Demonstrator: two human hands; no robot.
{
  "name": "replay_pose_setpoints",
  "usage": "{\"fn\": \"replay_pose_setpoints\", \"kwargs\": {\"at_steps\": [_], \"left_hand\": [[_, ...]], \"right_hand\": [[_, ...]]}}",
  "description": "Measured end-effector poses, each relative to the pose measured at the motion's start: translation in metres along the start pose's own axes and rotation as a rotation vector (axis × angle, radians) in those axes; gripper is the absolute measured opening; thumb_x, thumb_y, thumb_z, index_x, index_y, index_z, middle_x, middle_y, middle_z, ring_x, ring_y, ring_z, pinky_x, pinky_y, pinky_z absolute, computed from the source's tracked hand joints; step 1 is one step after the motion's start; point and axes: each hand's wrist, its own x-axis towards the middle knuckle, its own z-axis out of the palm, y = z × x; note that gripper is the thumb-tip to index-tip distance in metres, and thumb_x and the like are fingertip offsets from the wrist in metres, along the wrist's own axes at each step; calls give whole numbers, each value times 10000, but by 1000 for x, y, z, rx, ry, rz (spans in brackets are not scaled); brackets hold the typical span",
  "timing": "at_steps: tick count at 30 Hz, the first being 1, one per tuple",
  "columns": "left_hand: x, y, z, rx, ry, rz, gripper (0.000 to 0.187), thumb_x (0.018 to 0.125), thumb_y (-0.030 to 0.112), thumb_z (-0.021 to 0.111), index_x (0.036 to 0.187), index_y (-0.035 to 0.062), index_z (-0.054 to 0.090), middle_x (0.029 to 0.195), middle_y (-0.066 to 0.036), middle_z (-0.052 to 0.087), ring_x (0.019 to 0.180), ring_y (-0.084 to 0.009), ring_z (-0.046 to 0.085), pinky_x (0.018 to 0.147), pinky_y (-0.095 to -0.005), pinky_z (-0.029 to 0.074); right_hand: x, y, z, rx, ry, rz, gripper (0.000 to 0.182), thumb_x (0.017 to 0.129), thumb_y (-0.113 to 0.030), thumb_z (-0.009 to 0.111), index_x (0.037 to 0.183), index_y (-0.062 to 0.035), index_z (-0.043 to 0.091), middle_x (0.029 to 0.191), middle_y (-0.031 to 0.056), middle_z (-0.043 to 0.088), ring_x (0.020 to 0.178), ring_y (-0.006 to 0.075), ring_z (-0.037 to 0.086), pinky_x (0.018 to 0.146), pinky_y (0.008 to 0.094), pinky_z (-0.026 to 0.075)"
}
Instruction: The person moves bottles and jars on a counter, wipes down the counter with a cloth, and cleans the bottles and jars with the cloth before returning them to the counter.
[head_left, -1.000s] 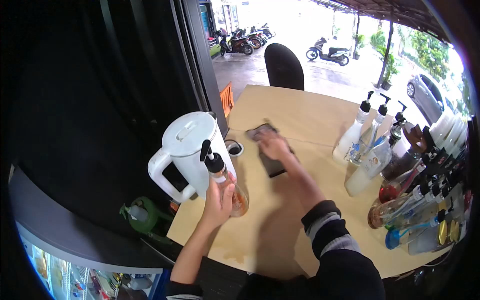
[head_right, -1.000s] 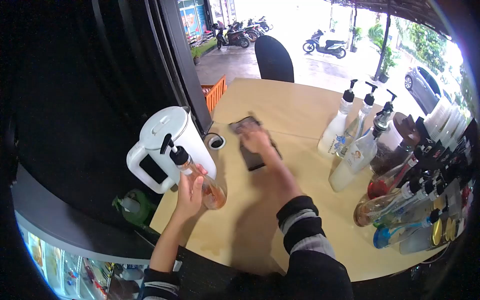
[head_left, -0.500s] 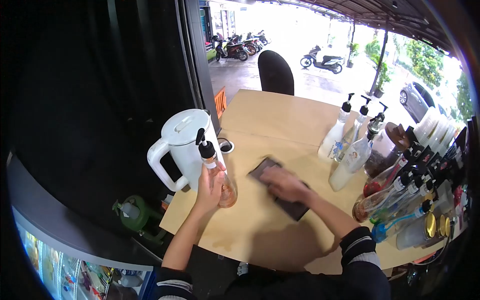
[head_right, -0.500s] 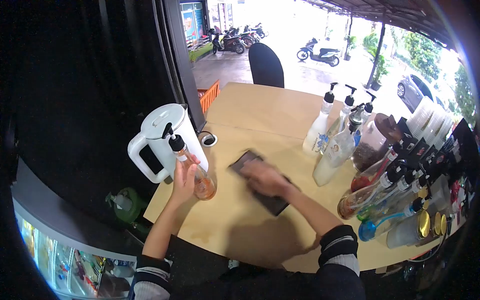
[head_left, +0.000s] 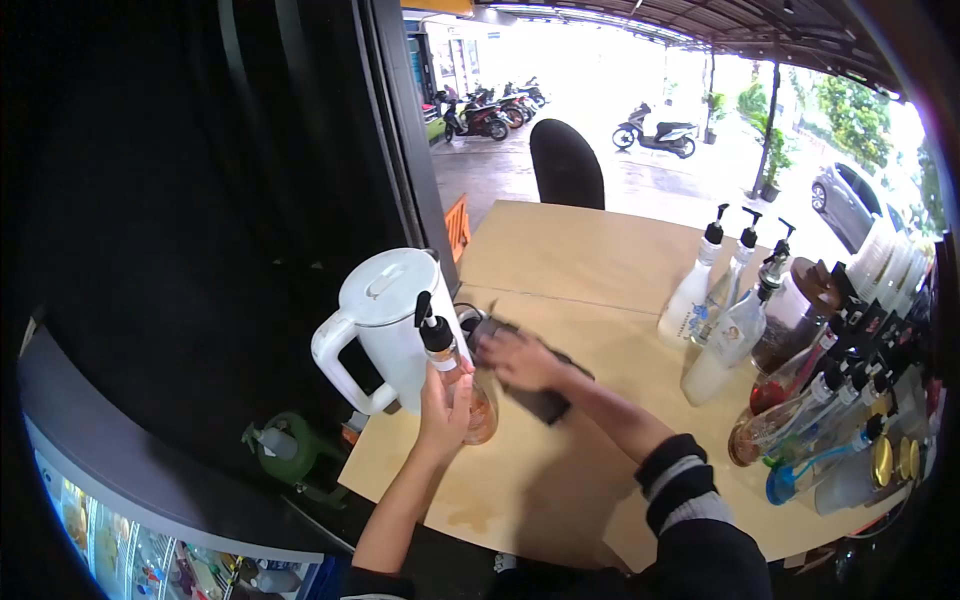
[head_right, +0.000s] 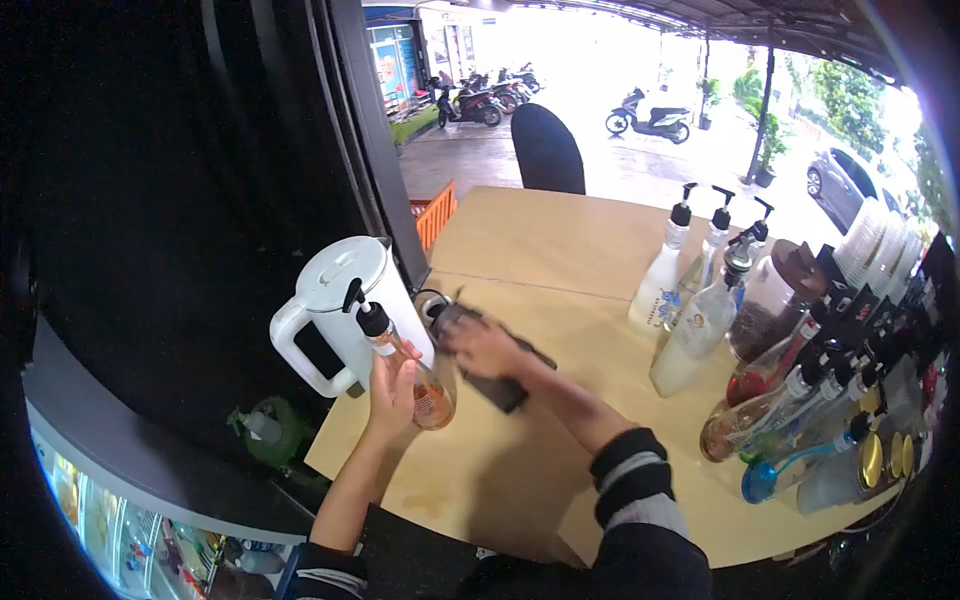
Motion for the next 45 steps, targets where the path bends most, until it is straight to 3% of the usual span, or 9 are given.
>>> {"fn": "replay_pose_setpoints", "kwargs": {"at_steps": [5,9,12,18,25,29,32,40,45], "left_hand": [[0,3,1,-41,8,7,270,909,104,481,1146,-7,414,970,-96,536,923,-179,542,836,-313,420],[0,5,5,-42,52,21,278,906,105,488,1150,-13,426,976,-103,549,931,-187,552,840,-332,428],[0,0,3,-29,48,6,302,900,115,504,1162,-15,428,973,-114,566,929,-197,564,834,-327,436],[-1,-3,8,-69,100,17,293,897,102,488,1157,-20,426,979,-99,546,920,-170,551,829,-308,435],[0,0,8,-80,74,13,310,902,107,474,1171,-30,401,958,-83,521,889,-147,523,824,-293,416],[0,-2,7,-35,76,54,312,899,99,465,1177,-28,404,948,-83,515,867,-145,508,784,-295,416],[1,-4,9,-37,90,86,300,899,93,457,1173,-21,408,939,-81,513,857,-140,499,775,-292,411],[2,5,11,-33,104,73,243,909,85,457,1136,2,431,911,-62,519,840,-126,496,766,-275,403],[2,2,12,-57,113,91,235,912,92,460,1126,-1,436,906,-61,521,842,-130,501,767,-278,404]], "right_hand": [[-94,-2,-64,410,-50,41,432,827,-229,584,1243,-127,535,1394,91,424,1311,288,354,1077,505,266],[-113,79,-42,-55,149,857,522,855,-325,492,1338,-133,446,1422,111,377,1324,345,305,1046,593,220],[-49,105,-18,-146,30,1010,558,867,-374,427,1379,-154,393,1456,101,320,1342,342,255,1027,639,165],[76,54,13,0,-108,567,474,906,-328,386,1376,-265,396,1490,17,287,1380,244,232,1082,583,179],[-4,45,-4,184,11,402,500,880,-408,456,1328,-186,476,1462,49,342,1356,288,284,1089,545,191],[-83,99,-33,-144,168,1067,554,887,-429,453,1363,-147,424,1465,126,316,1350,354,269,1087,541,176],[-107,82,-39,-179,28,1134,618,901,-435,390,1419,-104,322,1491,155,250,1361,369,235,1094,555,135],[-160,-71,-75,91,8,317,580,881,-368,524,1385,-120,377,1443,173,323,1323,393,299,1068,547,230],[-152,9,-60,87,85,568,578,894,-425,459,1375,-111,398,1449,164,330,1334,385,285,1096,493,199]]}}
